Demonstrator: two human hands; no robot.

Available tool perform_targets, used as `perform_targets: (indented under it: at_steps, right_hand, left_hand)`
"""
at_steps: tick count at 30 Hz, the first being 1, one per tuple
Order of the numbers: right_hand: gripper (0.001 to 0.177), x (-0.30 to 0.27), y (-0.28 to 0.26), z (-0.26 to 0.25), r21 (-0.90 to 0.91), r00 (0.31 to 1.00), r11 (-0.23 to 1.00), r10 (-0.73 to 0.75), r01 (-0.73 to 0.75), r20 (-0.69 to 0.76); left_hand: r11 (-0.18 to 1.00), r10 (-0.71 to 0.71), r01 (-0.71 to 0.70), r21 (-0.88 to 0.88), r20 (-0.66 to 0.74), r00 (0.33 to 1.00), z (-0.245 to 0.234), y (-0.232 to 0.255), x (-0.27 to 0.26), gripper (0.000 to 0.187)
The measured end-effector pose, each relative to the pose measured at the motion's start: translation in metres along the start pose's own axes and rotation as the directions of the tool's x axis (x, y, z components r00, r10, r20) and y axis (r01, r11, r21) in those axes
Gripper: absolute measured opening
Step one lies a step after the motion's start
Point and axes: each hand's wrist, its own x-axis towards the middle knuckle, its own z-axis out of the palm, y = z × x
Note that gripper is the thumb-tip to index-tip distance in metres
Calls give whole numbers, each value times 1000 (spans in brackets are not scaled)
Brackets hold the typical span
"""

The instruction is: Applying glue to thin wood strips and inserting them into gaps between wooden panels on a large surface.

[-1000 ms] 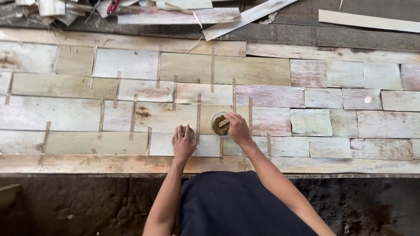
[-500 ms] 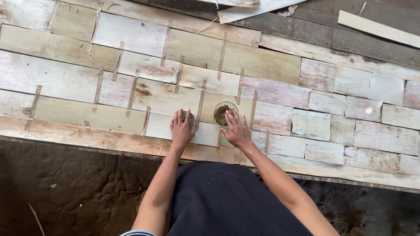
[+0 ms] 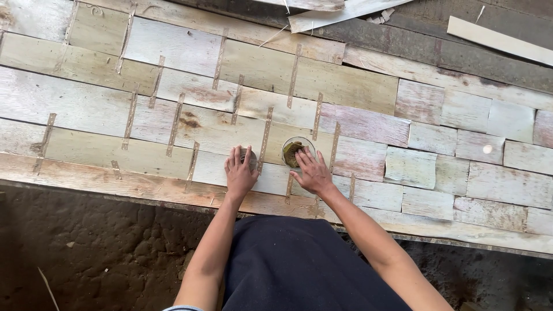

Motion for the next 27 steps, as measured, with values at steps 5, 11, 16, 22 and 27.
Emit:
perform_targets:
  at_steps: [5, 11, 16, 22, 27]
  right_hand:
    - [74, 3, 7, -2, -18, 1000, 999, -28, 28, 4]
    - [71, -1, 5, 5, -21, 996, 999, -27, 25, -81]
    - [73, -1, -4, -5, -1, 1000, 1000, 3, -3, -31]
    - [78, 3, 1, 1, -34, 999, 999, -18, 17, -26]
    - [72, 7, -6, -9, 11, 997, 1000, 6, -7, 79]
  left_hand:
    - [1000, -6, 6, -5, 25, 1000, -1, 0, 1, 91]
    - [1000, -10, 10, -4, 37, 999, -4, 2, 2, 92]
    - [1000, -8, 9, -10, 35, 999, -5, 2, 1, 92]
    - [1000, -11, 12, -12, 41, 999, -7, 3, 2, 92]
    - [999, -32, 32, -3, 47, 998, -8, 6, 2, 92]
